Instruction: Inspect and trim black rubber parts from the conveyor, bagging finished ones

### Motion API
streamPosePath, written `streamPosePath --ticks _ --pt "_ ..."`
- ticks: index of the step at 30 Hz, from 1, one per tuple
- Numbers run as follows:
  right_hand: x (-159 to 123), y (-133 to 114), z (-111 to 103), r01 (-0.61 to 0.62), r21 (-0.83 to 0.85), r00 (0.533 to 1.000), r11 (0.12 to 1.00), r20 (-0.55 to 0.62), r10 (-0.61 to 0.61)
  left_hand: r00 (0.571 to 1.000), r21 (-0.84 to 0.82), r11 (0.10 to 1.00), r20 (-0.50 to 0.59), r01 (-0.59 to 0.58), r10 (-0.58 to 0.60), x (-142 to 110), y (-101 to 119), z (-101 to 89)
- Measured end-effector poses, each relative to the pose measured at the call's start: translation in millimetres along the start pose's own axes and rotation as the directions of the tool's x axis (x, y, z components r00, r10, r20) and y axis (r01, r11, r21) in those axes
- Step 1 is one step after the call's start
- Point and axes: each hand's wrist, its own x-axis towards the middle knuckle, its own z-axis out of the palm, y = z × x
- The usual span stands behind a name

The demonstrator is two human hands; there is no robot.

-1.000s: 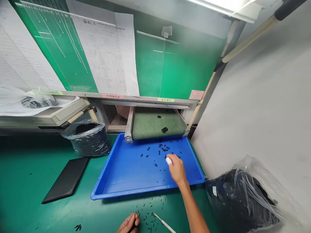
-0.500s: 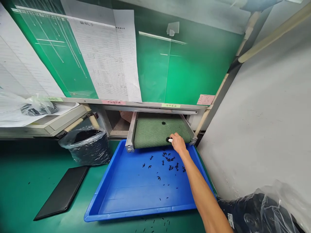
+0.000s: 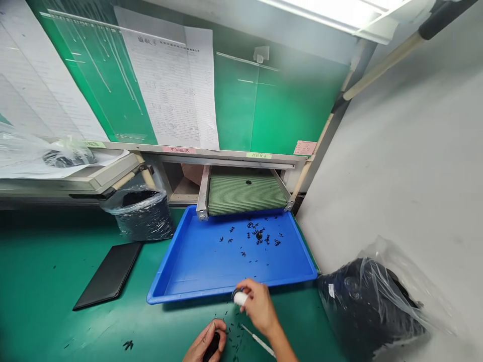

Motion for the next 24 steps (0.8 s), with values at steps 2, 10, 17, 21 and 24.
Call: streamPosePath --ticks 2,10,17,21,24 --pt "-32.0 12.5 23.7 -0.032 0.055 0.999 0.998 0.019 0.031 1.0 0.047 0.999 0.02 -0.021 0.02 -2.9 -1.3 9.4" --pt "-85.6 26.4 37.0 0.119 -0.219 0.993 0.968 0.046 -0.111 0.996 0.356 0.934 0.088 -0.015 -0.017 -14.0 -21.8 2.8" --pt "-85.1 35.1 51.0 0.09 -0.112 0.995 0.99 -0.021 -0.093 0.999 0.368 0.93 0.04 -0.006 -0.009 -27.7 -14.2 14.1" --pt "-73.6 31.6 44.6 0.031 -0.001 0.999 1.0 -0.042 -0.031 0.998 0.334 0.941 0.041 -0.057 0.046 -27.4 -7.8 18.1" --pt "-64.9 15.3 20.4 0.14 -0.218 0.99 0.966 0.002 -0.143 0.999 0.208 0.978 -0.041 -0.005 0.014 -23.8 -3.3 12.5"
